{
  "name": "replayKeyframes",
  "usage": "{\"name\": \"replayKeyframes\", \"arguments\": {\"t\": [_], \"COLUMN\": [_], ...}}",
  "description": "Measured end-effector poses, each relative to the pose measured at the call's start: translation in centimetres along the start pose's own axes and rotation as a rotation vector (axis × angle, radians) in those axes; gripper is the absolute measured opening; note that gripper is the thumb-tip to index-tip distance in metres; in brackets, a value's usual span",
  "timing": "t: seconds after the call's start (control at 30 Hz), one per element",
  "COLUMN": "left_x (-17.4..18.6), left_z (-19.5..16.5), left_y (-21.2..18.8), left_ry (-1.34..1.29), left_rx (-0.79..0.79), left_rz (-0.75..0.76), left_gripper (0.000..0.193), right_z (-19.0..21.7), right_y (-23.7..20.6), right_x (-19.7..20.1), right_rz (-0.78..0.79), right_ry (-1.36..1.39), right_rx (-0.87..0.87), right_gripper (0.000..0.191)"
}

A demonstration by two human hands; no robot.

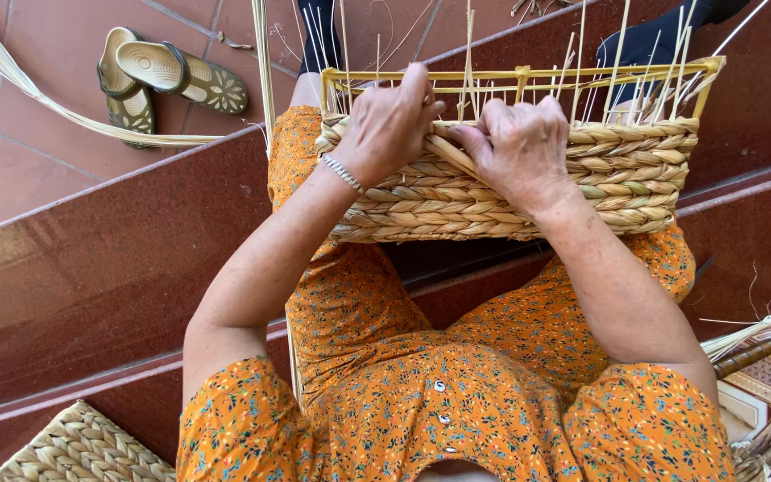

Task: The person trims excess bamboo strands from the rim of a partially woven basket using shears, then continues weaving the rim by hand, interlacing bamboo strips through the vertical stakes.

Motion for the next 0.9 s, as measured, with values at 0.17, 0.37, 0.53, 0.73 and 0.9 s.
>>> {"name": "replayKeyframes", "arguments": {"t": [0.17, 0.37, 0.53, 0.73, 0.9], "left_x": [-1.2, 2.5, 6.9, 0.6, 2.0], "left_z": [-0.1, 0.9, 4.3, 2.3, -0.9], "left_y": [2.6, -1.0, -9.9, -15.2, -19.3], "left_ry": [0.151, -0.459, -0.446, -0.625, -0.675], "left_rx": [0.022, 0.275, 0.414, 0.680, 0.532], "left_rz": [-0.014, -0.080, -0.596, -0.416, -0.525], "left_gripper": [0.030, 0.037, 0.042, 0.068, 0.056], "right_z": [0.1, -8.2, -16.4, -15.7, -12.4], "right_y": [-1.1, -6.8, -13.3, -19.0, -23.5], "right_x": [1.5, 5.9, 7.3, 5.5, 7.2], "right_rz": [-0.036, -0.162, -0.221, -0.232, -0.455], "right_ry": [0.023, 0.096, 0.181, 0.465, 0.567], "right_rx": [0.034, -0.189, -0.664, -0.761, -0.651], "right_gripper": [0.037, 0.038, 0.070, 0.091, 0.091]}}
Point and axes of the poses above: each hand's wrist, its own y-axis towards the middle knuckle, its own x-axis out of the back of the hand, z = x × y, the point moved 4 cm from there along y, towards the middle knuckle, and after that the axes turned 10 degrees about -z, right-handed, at the moved point
